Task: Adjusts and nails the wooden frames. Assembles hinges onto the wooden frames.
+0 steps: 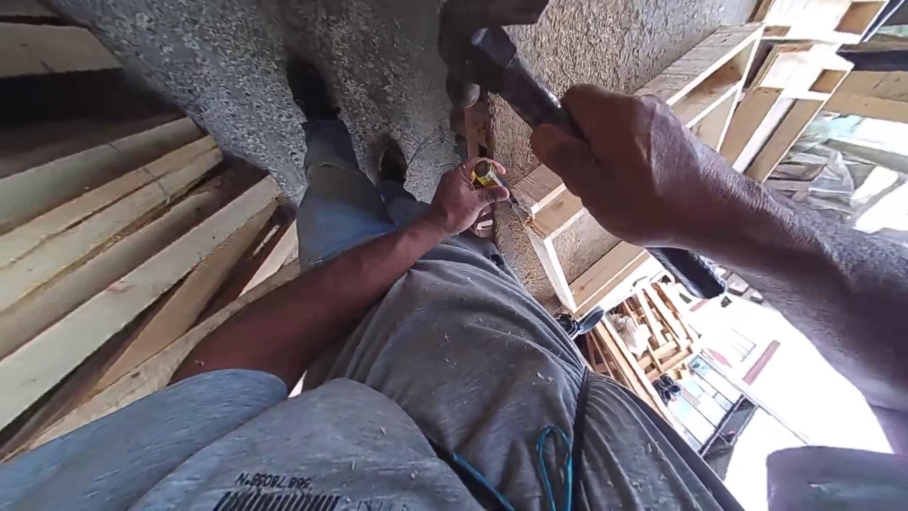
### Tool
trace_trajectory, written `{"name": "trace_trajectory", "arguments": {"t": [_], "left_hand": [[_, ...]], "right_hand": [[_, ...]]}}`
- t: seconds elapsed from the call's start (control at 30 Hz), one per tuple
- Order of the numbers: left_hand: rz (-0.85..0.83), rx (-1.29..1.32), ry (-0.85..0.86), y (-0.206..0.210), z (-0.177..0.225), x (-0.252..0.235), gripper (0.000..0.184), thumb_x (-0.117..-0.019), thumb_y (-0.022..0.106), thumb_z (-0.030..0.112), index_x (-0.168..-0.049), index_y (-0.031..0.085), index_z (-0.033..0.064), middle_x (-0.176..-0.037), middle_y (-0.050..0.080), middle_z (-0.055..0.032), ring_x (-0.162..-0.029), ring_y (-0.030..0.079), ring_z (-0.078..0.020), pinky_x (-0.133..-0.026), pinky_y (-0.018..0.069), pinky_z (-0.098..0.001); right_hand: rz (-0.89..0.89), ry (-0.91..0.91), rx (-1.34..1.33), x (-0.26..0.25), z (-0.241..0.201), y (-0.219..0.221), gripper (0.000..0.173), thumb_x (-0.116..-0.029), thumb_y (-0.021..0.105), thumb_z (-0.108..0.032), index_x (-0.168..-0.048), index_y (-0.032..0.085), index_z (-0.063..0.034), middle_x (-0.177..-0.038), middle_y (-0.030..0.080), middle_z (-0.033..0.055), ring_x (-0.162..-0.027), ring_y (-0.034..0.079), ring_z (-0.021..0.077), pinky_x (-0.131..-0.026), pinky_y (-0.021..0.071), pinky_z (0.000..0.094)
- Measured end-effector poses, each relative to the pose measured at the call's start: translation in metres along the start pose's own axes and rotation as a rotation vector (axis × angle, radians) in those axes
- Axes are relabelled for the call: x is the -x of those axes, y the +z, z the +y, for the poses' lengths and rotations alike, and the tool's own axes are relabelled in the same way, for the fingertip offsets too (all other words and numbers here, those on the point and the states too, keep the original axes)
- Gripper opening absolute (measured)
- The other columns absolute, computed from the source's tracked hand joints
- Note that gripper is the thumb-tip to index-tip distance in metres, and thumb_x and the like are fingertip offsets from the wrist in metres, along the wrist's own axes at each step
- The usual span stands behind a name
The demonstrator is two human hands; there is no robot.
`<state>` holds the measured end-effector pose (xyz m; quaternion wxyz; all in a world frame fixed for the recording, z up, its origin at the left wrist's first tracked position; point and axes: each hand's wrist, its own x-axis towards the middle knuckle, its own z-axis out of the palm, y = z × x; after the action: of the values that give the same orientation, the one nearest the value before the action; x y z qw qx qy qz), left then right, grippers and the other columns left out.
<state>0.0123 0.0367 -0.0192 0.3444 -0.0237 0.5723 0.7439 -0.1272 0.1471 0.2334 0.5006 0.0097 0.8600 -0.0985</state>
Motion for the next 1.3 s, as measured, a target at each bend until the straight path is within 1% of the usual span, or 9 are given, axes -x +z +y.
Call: {"name": "trace_trajectory", "arguments": {"t": [0.13,0.27,0.47,0.6,0.73,0.9,1.03,1.17,1.3], "left_hand": [[-0.015,-0.161,-0.059,-0.001,0.005,0.001,0.041,-0.0882,0.082,0.027,-0.12,0.068,0.0056,-0.105,0.074,-0.0071,-0.094,0.071,-0.0122,-0.091,0.0576,-0.0379],[0.063,-0.173,-0.053,0.004,-0.008,0.0,0.055,-0.0843,0.081,0.041,-0.12,0.065,0.0029,-0.098,0.072,-0.0041,-0.089,0.069,-0.008,-0.087,0.0582,-0.0352],[0.043,-0.259,-0.02,0.005,-0.003,0.005,0.036,-0.093,0.076,0.032,-0.111,0.069,0.0015,-0.095,0.071,-0.0077,-0.085,0.069,-0.0107,-0.086,0.0584,-0.0355],[0.028,-0.177,-0.121,0.005,0.001,0.01,0.043,-0.0922,0.077,0.028,-0.125,0.062,0.0049,-0.102,0.071,-0.004,-0.085,0.07,-0.0064,-0.083,0.0608,-0.0302],[-0.005,-0.127,-0.27,0.006,-0.012,0.0,0.037,-0.0931,0.078,0.026,-0.117,0.065,0.0021,-0.098,0.072,-0.0105,-0.081,0.072,-0.0173,-0.079,0.0634,-0.0396],[0.06,-0.033,-0.229,0.014,-0.002,0.008,0.039,-0.0897,0.08,0.021,-0.122,0.063,0.0058,-0.1,0.071,-0.0038,-0.081,0.072,-0.0088,-0.077,0.0633,-0.0303],[0.024,0.274,-0.245,0.004,-0.02,0.006,0.032,-0.0991,0.067,0.013,-0.128,0.059,0.0027,-0.111,0.071,-0.0105,-0.095,0.073,-0.021,-0.085,0.0637,-0.0426],[0.106,0.622,-0.218,-0.038,-0.004,0.024,0.033,-0.1102,0.04,0.036,-0.126,0.054,0.0106,-0.115,0.072,-0.0119,-0.106,0.072,-0.0299,-0.094,0.0594,-0.0504],[-0.024,0.31,-0.003,-0.051,0.025,0.04,0.009,-0.1038,0.052,0.022,-0.105,0.059,0.0159,-0.081,0.067,0.0025,-0.07,0.067,-0.014,-0.069,0.0619,-0.0369]], "right_hand": [[-0.23,0.052,0.082,-0.017,0.021,0.028,0.037,-0.1094,0.044,-0.042,-0.091,0.058,-0.013,-0.067,0.051,0.0025,-0.056,0.054,0.0186,-0.05,0.0445,0.04],[-0.134,-0.058,0.111,-0.017,0.004,0.026,0.035,-0.1099,0.042,-0.041,-0.09,0.056,-0.0149,-0.067,0.051,0.0004,-0.056,0.054,0.0165,-0.048,0.0444,0.0389],[-0.222,-0.051,0.12,-0.021,0.015,0.05,0.036,-0.1094,0.044,-0.036,-0.092,0.06,-0.0093,-0.075,0.056,0.0065,-0.065,0.06,0.0231,-0.057,0.0485,0.0451],[-0.148,-0.074,0.094,-0.016,0.006,0.046,0.033,-0.1102,0.042,-0.037,-0.093,0.058,-0.014,-0.073,0.054,0.002,-0.062,0.058,0.0178,-0.054,0.0469,0.0391],[-0.245,-0.006,0.13,-0.028,0.013,0.053,0.036,-0.1093,0.043,-0.031,-0.086,0.06,-0.0091,-0.074,0.057,0.0078,-0.065,0.06,0.0236,-0.057,0.0486,0.0451],[-0.086,-0.073,0.043,-0.016,0.001,0.041,0.033,-0.1099,0.042,-0.039,-0.094,0.057,-0.0148,-0.072,0.054,0.0004,-0.061,0.058,0.0158,-0.053,0.0474,0.0373],[-0.202,0.011,0.021,-0.01,0.033,0.061,0.036,-0.1084,0.046,-0.038,-0.092,0.061,-0.0099,-0.071,0.056,0.0063,-0.062,0.059,0.023,-0.054,0.0485,0.0453],[0.01,-0.069,-0.258,0.05,0.062,0.053,0.034,-0.1083,0.048,-0.043,-0.095,0.062,-0.0147,-0.064,0.055,-0.0011,-0.051,0.055,0.0117,-0.046,0.0471,0.032],[0.479,-0.094,-0.602,0.106,0.102,0.095,0.032,-0.1074,0.047,-0.045,-0.103,0.06,-0.0157,-0.065,0.058,-0.0048,-0.049,0.056,0.0079,-0.041,0.0505,0.028]]}}
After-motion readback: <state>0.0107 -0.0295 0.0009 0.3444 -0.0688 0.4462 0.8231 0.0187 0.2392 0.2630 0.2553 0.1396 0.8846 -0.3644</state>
